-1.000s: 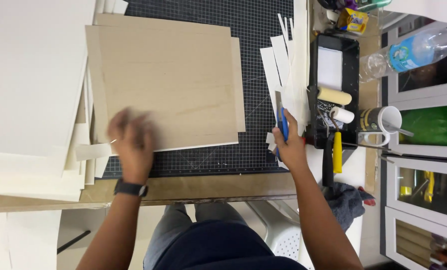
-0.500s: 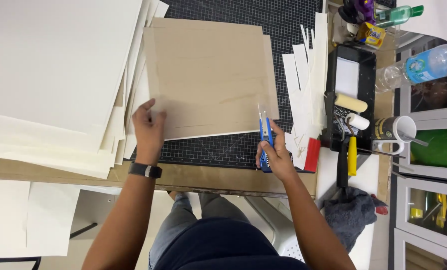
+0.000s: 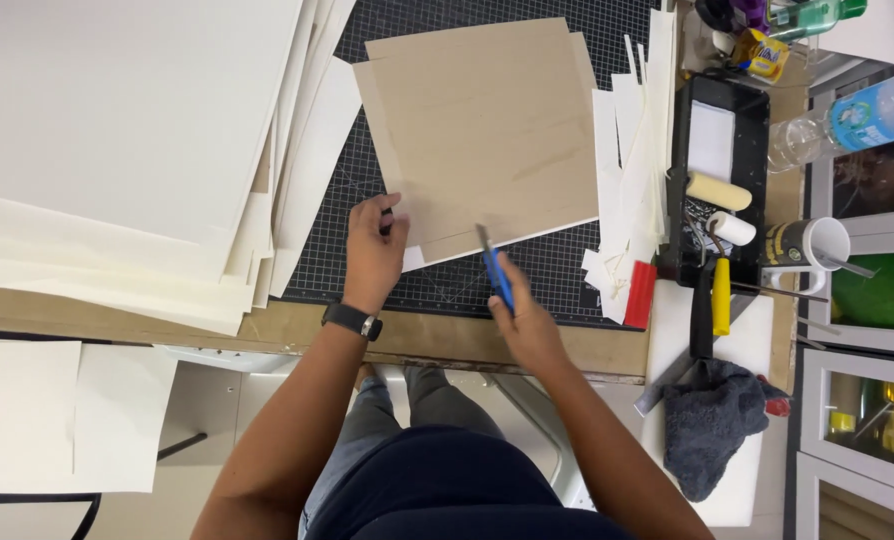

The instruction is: Trimming the edges of white paper around cardboard templates using a utility knife on a cutting mat.

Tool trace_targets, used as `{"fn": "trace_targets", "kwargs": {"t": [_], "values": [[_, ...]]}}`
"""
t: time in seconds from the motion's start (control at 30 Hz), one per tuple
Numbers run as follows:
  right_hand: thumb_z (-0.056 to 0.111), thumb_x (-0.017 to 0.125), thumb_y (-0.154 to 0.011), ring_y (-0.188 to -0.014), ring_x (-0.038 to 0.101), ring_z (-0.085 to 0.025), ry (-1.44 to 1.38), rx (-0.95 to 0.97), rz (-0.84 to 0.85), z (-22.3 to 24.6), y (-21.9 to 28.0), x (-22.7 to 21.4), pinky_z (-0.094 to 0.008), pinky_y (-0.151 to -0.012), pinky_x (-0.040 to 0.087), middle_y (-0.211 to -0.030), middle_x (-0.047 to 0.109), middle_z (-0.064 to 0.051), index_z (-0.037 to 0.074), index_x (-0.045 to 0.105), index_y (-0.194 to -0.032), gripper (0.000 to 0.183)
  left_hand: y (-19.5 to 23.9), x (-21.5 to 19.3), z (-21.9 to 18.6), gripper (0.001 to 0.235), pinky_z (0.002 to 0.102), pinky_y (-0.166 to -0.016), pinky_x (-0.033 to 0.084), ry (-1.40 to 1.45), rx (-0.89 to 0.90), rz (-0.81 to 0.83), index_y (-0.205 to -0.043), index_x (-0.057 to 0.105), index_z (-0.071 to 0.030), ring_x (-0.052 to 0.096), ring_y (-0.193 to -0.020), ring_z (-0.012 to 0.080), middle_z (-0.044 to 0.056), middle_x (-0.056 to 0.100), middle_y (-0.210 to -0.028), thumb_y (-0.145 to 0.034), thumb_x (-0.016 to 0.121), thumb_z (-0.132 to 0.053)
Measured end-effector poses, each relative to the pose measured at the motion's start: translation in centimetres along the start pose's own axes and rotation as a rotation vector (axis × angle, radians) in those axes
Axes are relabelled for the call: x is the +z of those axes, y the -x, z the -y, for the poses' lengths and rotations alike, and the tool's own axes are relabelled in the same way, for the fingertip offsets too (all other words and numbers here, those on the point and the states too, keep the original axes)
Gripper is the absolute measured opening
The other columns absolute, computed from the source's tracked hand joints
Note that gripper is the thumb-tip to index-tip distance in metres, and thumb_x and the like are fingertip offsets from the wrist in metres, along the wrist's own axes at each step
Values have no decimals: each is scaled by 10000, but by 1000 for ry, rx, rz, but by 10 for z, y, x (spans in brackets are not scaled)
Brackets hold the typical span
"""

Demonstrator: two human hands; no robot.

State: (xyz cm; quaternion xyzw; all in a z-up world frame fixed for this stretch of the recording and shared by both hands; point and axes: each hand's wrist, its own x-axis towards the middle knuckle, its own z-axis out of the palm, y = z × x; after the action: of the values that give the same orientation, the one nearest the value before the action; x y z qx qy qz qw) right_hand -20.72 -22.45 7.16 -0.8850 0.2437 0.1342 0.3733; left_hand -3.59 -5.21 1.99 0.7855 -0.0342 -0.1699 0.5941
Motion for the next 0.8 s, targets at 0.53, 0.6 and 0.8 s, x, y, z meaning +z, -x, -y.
{"fn": "trace_targets", "kwargs": {"t": [0.53,0.6,0.8], "values": [[266,392,-1088,-1111,668,-513,69,-99,-18,61,14,71,-571,-811,596,-1441,546,-321,237,180,-1655,606,-42,-12,68,364,530,-1250,160,-828,612,22,-1439,615,-401,246,-1542,299,-49,468,-1586,-1086,530,-422],[250,387,-1092,-1108,670,-512,93,-88,-29,54,15,78,-568,-801,597,-1437,539,-333,220,165,-1658,609,-40,-11,72,373,524,-1257,137,-848,599,38,-1456,596,-404,222,-1547,293,-53,445,-1600,-1094,507,-429],[219,347,-1103,-925,743,-416,300,-33,-57,52,12,100,-489,-671,613,-1239,645,-270,192,108,-1664,610,-40,-14,70,397,531,-1262,129,-855,573,90,-1483,556,-399,179,-1558,302,-42,397,-1627,-1100,468,-452]]}}
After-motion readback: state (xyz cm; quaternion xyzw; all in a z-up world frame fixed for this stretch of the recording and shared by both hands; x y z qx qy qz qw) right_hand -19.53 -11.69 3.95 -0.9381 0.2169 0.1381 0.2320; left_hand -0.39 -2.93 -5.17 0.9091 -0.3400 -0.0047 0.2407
